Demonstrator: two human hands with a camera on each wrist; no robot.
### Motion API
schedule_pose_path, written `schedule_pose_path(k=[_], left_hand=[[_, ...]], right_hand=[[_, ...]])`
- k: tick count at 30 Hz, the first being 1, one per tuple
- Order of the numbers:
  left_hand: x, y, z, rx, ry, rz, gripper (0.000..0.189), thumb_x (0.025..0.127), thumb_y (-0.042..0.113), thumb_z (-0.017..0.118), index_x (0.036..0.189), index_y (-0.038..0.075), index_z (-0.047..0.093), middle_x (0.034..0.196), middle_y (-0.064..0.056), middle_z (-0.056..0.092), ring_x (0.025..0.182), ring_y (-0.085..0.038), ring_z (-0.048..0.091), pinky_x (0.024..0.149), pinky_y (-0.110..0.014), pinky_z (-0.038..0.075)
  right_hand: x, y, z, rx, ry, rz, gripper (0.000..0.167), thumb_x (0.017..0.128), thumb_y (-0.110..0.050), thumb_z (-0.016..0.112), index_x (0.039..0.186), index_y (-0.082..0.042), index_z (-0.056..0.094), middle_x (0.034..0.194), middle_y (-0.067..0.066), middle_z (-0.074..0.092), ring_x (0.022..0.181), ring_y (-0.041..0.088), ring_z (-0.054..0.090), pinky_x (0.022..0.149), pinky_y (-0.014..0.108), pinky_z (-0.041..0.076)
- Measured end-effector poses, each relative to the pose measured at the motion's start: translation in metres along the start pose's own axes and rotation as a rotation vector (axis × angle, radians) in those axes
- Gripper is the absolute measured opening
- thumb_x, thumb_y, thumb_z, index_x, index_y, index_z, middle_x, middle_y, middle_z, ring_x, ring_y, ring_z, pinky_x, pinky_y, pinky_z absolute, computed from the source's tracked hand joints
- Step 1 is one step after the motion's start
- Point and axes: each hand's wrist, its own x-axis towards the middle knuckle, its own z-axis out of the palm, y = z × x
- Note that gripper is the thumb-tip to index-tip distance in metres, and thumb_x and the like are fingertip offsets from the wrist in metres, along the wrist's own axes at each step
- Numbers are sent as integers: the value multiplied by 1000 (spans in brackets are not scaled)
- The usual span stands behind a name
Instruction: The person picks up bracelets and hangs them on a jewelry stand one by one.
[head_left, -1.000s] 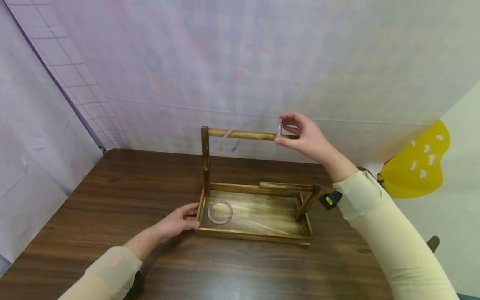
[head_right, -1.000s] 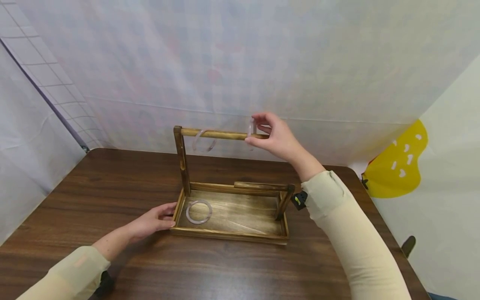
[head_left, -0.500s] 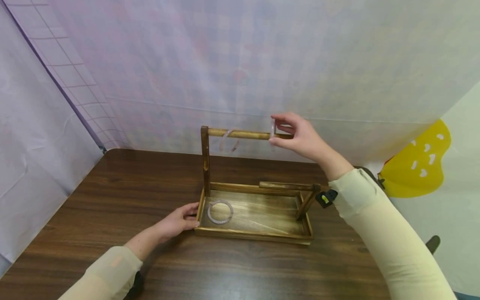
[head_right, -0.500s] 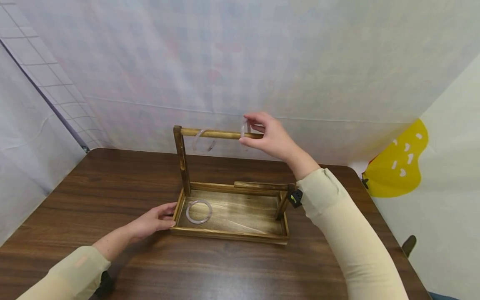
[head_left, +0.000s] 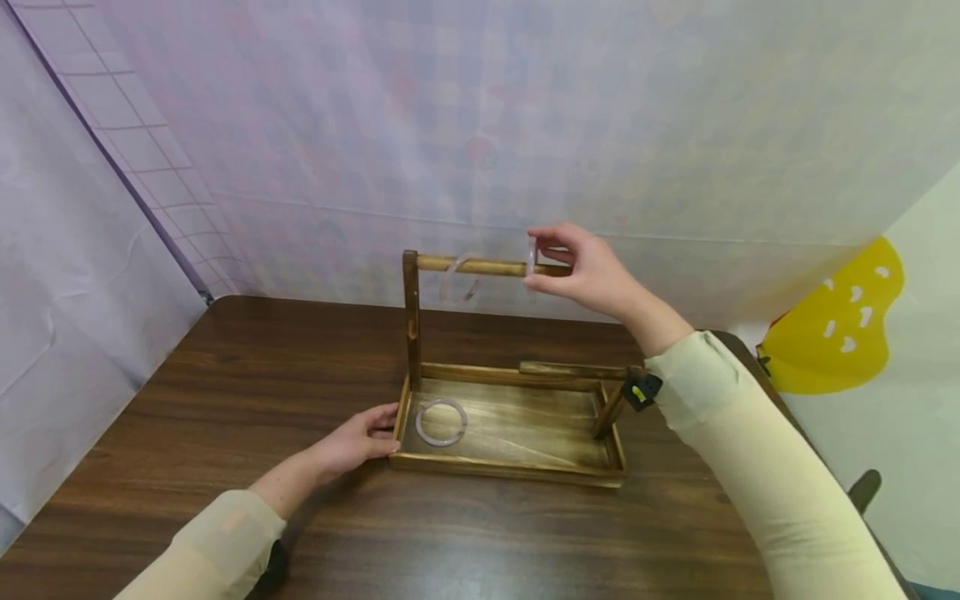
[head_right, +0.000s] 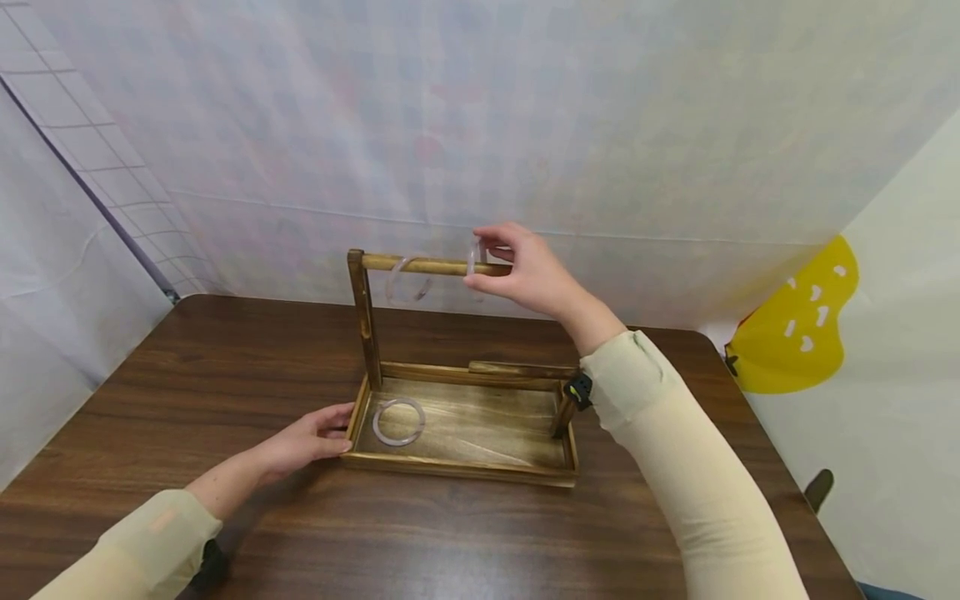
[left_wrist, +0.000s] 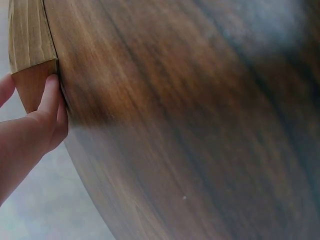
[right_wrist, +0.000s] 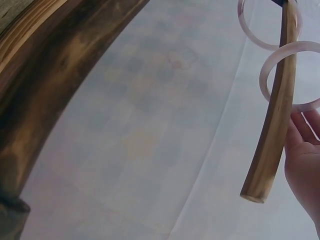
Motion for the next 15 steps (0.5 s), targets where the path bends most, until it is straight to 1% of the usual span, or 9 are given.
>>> schedule_pose_path(k=[9, 15], left_hand=[[-1, -1, 2, 4, 3, 4, 66, 91, 2, 54, 143, -13, 17, 141, -35, 32, 124, -45, 43, 97, -39, 47], [-1, 2, 3, -1, 21, -20, 65, 90, 1, 54, 143, -12, 19, 141, -34, 33, 124, -45, 42, 98, -40, 47]], right_hand=[[3, -3, 6, -28, -22, -26, 61, 81, -11, 72, 135, -2, 46, 135, 18, 46, 128, 34, 45, 105, 42, 41], [3, -3, 8, -33, -22, -59, 62, 80, -9, 73, 135, 1, 46, 130, 19, 48, 127, 34, 45, 107, 42, 39]])
